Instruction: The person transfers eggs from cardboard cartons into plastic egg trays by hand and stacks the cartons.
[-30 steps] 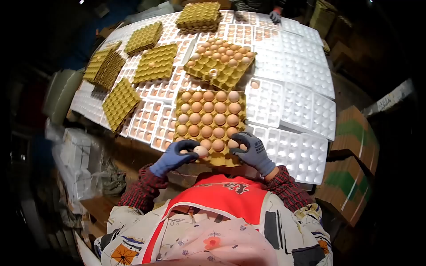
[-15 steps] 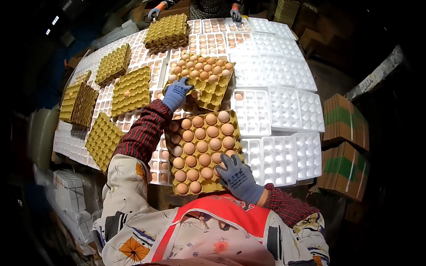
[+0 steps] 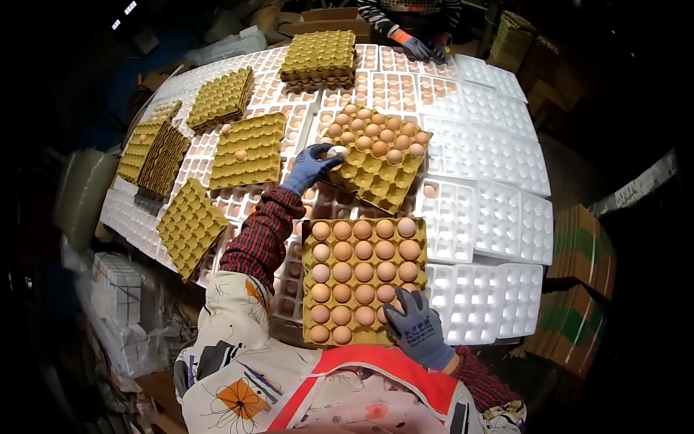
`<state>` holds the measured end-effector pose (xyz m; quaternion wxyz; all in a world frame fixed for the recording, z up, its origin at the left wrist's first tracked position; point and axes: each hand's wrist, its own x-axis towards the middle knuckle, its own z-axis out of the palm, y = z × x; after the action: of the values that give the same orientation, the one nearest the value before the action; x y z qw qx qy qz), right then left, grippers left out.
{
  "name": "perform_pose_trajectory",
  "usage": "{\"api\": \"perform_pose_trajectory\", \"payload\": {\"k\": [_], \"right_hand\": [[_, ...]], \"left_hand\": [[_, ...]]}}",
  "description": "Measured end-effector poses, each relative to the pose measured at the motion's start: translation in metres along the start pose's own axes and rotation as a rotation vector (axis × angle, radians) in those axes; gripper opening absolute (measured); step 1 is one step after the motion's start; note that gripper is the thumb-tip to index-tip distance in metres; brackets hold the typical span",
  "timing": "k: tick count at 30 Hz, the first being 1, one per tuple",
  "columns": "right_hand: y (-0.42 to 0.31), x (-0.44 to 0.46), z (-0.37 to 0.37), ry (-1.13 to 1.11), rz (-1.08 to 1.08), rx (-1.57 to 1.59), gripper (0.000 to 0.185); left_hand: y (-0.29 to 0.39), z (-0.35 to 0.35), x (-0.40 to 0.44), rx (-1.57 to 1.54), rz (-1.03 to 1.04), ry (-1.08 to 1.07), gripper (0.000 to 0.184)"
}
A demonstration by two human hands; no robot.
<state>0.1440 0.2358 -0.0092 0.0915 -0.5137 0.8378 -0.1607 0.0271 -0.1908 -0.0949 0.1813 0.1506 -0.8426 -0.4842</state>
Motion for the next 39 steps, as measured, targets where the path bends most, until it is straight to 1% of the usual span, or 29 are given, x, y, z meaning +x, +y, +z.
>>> {"api": "perform_pose_trajectory", "payload": {"k": [1, 3, 5, 6, 7, 8, 9, 11, 13, 15, 17, 18, 19, 20, 21, 23, 24, 25, 26, 27, 29, 31, 32, 33, 34, 35, 36, 37, 39], "right_hand": [[0.002, -0.001, 0.001, 0.002, 0.002, -0.007, 0.041], [0.005, -0.001, 0.001, 0.003, 0.004, 0.015, 0.041], [0.005, -0.002, 0.001, 0.010, 0.009, 0.038, 0.040], [0.004, -0.002, 0.000, 0.006, 0.004, 0.037, 0.040], [0.005, -0.003, 0.001, 0.004, 0.003, 0.037, 0.039], [0.007, -0.005, 0.006, -0.003, 0.008, 0.023, 0.039], [0.005, -0.004, 0.009, 0.008, 0.022, 0.027, 0.039], [0.006, -0.006, 0.009, -0.003, 0.030, -0.013, 0.040], [0.005, -0.009, 0.009, -0.012, 0.036, -0.017, 0.042], [0.004, -0.006, 0.009, -0.023, 0.047, -0.018, 0.044], [0.000, -0.009, 0.007, -0.032, 0.030, -0.026, 0.043], [-0.001, -0.012, 0.012, -0.025, 0.038, -0.086, 0.041], [-0.001, -0.013, 0.021, -0.016, 0.052, -0.151, 0.039], [-0.005, -0.015, 0.027, -0.002, 0.067, -0.238, 0.037], [-0.006, -0.011, 0.032, 0.029, 0.054, -0.332, 0.035], [-0.011, -0.005, 0.034, -0.029, 0.111, -0.431, 0.034], [-0.012, -0.003, 0.027, -0.072, 0.106, -0.367, 0.030], [-0.008, -0.002, 0.022, -0.077, 0.104, -0.255, 0.030], [-0.003, -0.006, 0.012, 0.004, 0.080, -0.072, 0.033], [0.005, -0.011, 0.002, 0.089, 0.056, 0.112, 0.037], [0.035, -0.029, -0.005, 0.183, 0.132, 0.530, 0.054], [0.078, -0.055, 0.004, 0.221, 0.229, 0.987, 0.049], [0.098, -0.067, -0.002, 0.140, 0.377, 1.305, 0.045], [0.106, -0.080, -0.007, 0.124, 0.440, 1.487, 0.042], [0.114, -0.093, -0.011, 0.119, 0.513, 1.666, 0.039], [0.117, -0.106, -0.016, 0.188, 0.498, 1.707, 0.037], [0.133, -0.113, -0.012, 0.108, 0.496, 1.967, 0.038], [0.143, -0.125, -0.007, 0.105, 0.485, 1.975, 0.038], [0.149, -0.147, -0.006, 0.179, 0.516, 2.014, 0.042]], "left_hand": [[0.006, -0.021, -0.007, -0.291, -0.250, 0.072, 0.052], [-0.038, -0.057, 0.003, -0.439, -0.402, 0.313, 0.048], [-0.094, -0.102, 0.019, -0.284, -0.331, 0.401, 0.048], [-0.116, -0.120, 0.025, -0.148, -0.355, 0.431, 0.048], [-0.128, -0.134, 0.031, -0.012, -0.378, 0.458, 0.048], [-0.113, -0.144, 0.028, 0.167, -0.371, 0.429, 0.051], [-0.129, -0.151, 0.035, 0.112, -0.325, 0.391, 0.058], [-0.142, -0.163, 0.039, 0.460, -0.426, 0.362, 0.064], [-0.174, -0.188, 0.054, 0.471, -0.473, 0.248, 0.069], [-0.170, -0.198, 0.052, 0.486, -0.511, 0.313, 0.068], [-0.173, -0.198, 0.051, 0.746, -0.282, 0.482, 0.063], [-0.177, -0.195, 0.052, 0.605, -0.130, 0.502, 0.059], [-0.159, -0.180, 0.048, 0.439, 0.041, 0.465, 0.050], [-0.086, -0.151, 0.023, 0.095, -0.147, 0.318, 0.042], [-0.040, -0.124, 0.000, -0.051, -0.105, 0.238, 0.036], [0.037, -0.077, -0.054, -0.180, -0.115, -0.031, 0.033], [0.068, -0.052, -0.084, -0.274, -0.093, -0.173, 0.032], [0.104, -0.028, -0.117, -0.192, 0.020, -0.297, 0.033], [0.130, -0.008, -0.144, -0.023, 0.145, -0.412, 0.036], [0.152, 0.009, -0.170, 0.084, 0.159, -0.556, 0.032], [0.170, 0.052, -0.217, 0.401, 0.382, -0.606, 0.035], [0.180, 0.092, -0.244, 0.521, 0.433, -0.521, 0.040], [0.175, 0.112, -0.250, 0.506, 0.418, -0.476, 0.039], [0.174, 0.130, -0.256, 0.522, 0.424, -0.478, 0.039], [0.174, 0.146, -0.260, 0.791, 0.419, -0.456, 0.038], [0.177, 0.155, -0.261, 1.059, 0.406, -0.425, 0.038], [0.183, 0.155, -0.260, 1.035, 0.382, -0.438, 0.031], [0.187, 0.149, -0.258, 1.047, 0.381, -0.436, 0.031], [0.190, 0.127, -0.249, 0.581, 0.134, -0.497, 0.035]]}}
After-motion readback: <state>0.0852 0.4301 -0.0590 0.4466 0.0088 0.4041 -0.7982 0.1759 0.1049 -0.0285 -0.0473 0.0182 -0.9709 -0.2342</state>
